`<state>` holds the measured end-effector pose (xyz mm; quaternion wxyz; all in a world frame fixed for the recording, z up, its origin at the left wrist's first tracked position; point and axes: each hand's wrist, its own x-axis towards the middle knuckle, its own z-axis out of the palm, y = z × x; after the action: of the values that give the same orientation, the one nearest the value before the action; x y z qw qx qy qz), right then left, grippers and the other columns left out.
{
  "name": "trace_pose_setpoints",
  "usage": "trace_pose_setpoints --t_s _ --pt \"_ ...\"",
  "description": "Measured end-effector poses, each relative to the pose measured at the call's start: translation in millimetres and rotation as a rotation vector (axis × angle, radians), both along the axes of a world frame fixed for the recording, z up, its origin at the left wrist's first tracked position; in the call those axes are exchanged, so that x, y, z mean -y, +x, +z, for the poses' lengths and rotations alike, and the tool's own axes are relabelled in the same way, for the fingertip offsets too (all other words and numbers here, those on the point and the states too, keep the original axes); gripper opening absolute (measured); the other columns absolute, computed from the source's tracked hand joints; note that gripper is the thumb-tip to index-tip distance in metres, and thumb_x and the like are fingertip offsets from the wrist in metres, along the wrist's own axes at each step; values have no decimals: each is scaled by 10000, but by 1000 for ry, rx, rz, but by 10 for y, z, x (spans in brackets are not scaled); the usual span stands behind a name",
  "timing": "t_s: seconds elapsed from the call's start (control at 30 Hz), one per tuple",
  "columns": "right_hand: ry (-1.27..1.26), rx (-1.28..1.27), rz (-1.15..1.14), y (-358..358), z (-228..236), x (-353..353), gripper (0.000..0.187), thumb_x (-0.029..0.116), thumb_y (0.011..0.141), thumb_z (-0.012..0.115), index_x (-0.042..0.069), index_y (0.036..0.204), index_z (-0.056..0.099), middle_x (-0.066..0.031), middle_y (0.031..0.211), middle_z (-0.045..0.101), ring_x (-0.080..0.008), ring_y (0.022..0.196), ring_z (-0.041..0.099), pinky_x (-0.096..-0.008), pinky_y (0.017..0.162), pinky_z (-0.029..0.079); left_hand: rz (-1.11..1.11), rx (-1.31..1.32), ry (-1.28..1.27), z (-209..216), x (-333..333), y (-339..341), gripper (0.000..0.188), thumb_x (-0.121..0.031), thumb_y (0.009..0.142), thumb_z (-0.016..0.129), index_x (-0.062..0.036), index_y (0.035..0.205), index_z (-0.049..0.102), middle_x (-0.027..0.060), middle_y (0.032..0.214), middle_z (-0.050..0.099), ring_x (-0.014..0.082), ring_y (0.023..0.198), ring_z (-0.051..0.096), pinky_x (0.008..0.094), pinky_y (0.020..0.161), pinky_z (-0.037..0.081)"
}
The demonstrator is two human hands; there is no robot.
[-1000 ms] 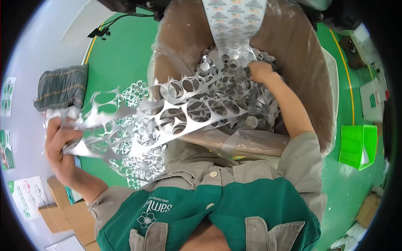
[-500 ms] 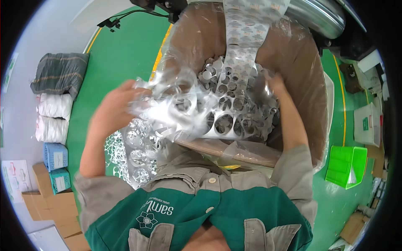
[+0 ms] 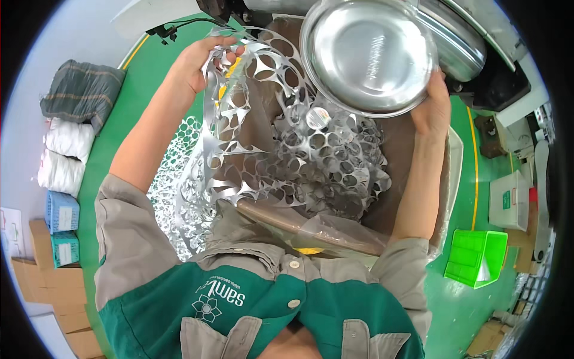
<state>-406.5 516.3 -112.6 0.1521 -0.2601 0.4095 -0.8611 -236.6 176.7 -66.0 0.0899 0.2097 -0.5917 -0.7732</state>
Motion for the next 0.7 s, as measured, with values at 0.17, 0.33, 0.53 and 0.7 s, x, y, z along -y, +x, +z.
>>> trace_pose_setpoints --t_s 0.17,0.33,0.53,0.7 --pt "-83 246 410 96 -671 195 344 253 878 514 17 1119 446 -61 1049 537 -193 974 518 -359 828 444 80 -133 178 -38 49 69 289 -89 887 412 73 1126 422 209 956 604 137 611 591 223 538 526" --pt "1762 -690 -41 -314 -3059 -265 691 361 788 605 -49 1272 332 -237 1164 514 -372 1049 520 -396 899 409 -80 -292 69 308 481 429 302 -123 849 536 58 1090 517 145 927 610 80 635 588 196 513 489" --pt "1971 -759 622 -24 -1996 184 584 293 711 651 -57 1148 486 -231 1122 543 -353 1012 543 -375 869 423 68 -137 -223 -42 498 673 318 -317 835 582 -87 1055 590 -18 822 623 2 598 504 146 474 335" --pt "879 -377 451 134 -439 257 428 227 795 563 -17 1140 494 -139 1075 571 -260 949 568 -378 813 449 102 -187 -277 14 381 741 383 -347 793 637 -53 1034 591 -4 809 622 7 638 514 139 503 354"
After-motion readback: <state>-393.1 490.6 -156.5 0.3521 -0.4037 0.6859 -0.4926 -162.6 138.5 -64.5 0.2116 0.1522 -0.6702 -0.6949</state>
